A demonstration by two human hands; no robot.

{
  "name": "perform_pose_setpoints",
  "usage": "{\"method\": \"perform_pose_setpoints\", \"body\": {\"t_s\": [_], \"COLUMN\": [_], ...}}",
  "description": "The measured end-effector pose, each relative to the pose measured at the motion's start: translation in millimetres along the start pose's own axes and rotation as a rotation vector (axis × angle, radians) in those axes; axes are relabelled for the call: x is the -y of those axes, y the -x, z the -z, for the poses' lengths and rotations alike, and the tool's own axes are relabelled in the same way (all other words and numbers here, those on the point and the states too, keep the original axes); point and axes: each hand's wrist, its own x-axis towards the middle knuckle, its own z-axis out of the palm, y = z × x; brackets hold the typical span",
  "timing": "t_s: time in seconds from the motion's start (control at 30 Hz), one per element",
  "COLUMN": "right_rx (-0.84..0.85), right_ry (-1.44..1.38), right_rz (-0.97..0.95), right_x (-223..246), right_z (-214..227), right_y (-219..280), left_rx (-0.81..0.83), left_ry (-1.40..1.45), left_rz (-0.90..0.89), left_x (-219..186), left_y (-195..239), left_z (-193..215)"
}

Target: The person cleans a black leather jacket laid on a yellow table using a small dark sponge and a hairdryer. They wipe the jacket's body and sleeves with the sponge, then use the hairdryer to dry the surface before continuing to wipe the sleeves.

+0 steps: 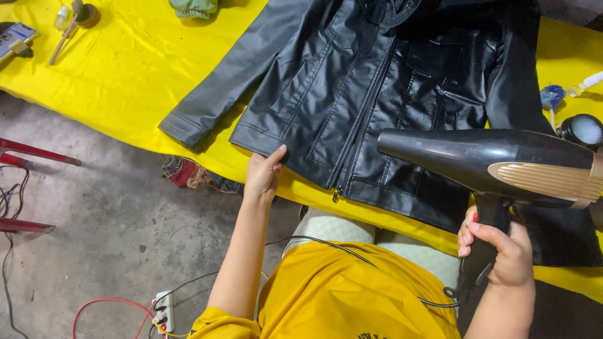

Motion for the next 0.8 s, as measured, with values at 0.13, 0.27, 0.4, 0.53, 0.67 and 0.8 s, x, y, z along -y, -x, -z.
{"method": "perform_pose_setpoints", "body": {"t_s": [0.13, 0.27, 0.4, 0.53, 0.67, 0.8], "right_rx": [0.005, 0.022, 0.045, 0.033, 0.059, 0.067], "right_ry": [0.015, -0.022, -0.06, -0.034, -0.037, -0.006], "right_rz": [-0.002, 0.019, 0.034, 0.018, 0.018, 0.014], "right_x": [1.6, -0.3, -1.4, -1.0, -2.7, -0.3], "right_z": [0.2, 5.0, 5.7, 4.1, 7.2, 4.2], "right_y": [1.5, 0.5, -0.4, 0.1, 0.3, 0.9], "left_rx": [0.065, 0.143, 0.176, 0.208, 0.181, 0.19], "left_ry": [0.035, 0.043, 0.059, 0.081, 0.064, 0.059], "left_rz": [0.0, -0.022, -0.054, -0.067, -0.042, -0.05], "left_x": [-13.6, -16.1, -16.1, -15.0, -17.1, -17.0], "left_y": [15.3, 16.1, 13.7, 12.3, 17.2, 17.4], "left_z": [-18.5, -21.3, -19.6, -16.4, -18.0, -17.3]}}
